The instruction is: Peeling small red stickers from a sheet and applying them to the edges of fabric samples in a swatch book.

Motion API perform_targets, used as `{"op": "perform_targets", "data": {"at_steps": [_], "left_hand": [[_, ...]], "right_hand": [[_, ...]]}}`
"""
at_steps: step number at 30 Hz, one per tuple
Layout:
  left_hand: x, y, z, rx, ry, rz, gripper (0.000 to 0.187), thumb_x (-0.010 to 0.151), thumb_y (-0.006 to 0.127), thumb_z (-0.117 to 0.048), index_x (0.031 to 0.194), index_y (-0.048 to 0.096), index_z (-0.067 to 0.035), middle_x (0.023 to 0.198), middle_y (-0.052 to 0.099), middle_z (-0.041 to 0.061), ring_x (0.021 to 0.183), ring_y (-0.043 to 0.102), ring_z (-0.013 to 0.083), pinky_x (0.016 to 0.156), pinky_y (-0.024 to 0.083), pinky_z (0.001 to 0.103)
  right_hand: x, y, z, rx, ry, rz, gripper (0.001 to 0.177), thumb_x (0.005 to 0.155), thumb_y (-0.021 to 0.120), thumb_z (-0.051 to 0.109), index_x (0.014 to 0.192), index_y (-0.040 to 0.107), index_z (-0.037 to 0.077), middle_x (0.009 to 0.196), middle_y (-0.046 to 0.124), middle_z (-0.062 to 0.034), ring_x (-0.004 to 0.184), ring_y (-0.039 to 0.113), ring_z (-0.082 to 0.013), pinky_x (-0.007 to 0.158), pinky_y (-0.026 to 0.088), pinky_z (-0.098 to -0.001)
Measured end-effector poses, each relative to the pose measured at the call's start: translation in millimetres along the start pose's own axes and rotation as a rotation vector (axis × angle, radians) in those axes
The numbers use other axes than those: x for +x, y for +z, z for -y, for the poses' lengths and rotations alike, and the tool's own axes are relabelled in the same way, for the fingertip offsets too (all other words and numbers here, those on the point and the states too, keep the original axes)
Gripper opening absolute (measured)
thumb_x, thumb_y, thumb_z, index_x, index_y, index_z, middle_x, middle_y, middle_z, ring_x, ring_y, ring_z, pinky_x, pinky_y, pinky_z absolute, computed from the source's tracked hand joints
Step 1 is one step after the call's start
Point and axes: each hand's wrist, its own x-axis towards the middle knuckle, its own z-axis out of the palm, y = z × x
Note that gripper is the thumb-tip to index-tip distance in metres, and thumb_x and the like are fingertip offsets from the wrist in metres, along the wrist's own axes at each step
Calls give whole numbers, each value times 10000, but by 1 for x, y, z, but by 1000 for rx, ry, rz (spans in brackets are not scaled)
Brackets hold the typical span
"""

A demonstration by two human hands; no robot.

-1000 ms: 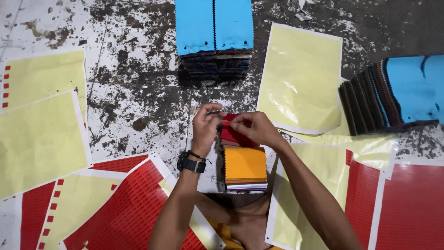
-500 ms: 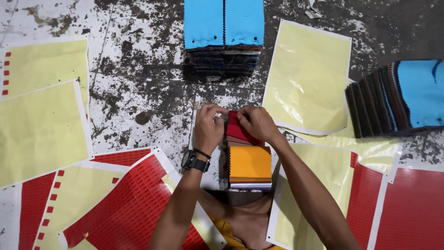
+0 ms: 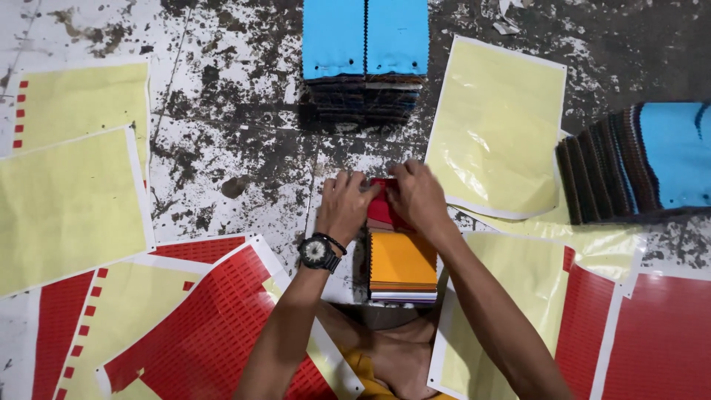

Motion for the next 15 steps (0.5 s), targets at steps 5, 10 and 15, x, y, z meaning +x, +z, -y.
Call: {"op": "perform_targets", "data": {"at_steps": [5, 10, 15], "left_hand": [[2, -13, 2, -111, -36, 17, 276, 899, 605, -83, 1067, 727, -265, 1046, 550, -3, 1022, 557, 262, 825, 514, 429], [4, -34, -3, -642, -337, 1, 384, 842, 554, 32, 1094, 739, -192, 1063, 606, 33, 1100, 611, 341, 911, 532, 462], [23, -60, -11, -1338, -1022, -46, 302, 858, 530, -19, 1080, 703, -129, 1001, 700, 68, 629, 640, 106, 431, 476, 197]], "right_hand": [[4, -23, -4, -25, -110, -11, 296, 840, 775, 182, 1125, 718, 126, 1020, 639, -121, 979, 675, -412, 792, 598, -529], [-5, -7, -7, -94, -276, -310, 54, 873, 745, 226, 868, 714, 181, 790, 646, -40, 724, 701, -326, 639, 599, -453], [-17, -17, 4, -172, -386, -379, 59, 816, 683, 182, 805, 658, 129, 818, 560, -14, 837, 617, -241, 691, 526, -362]]}}
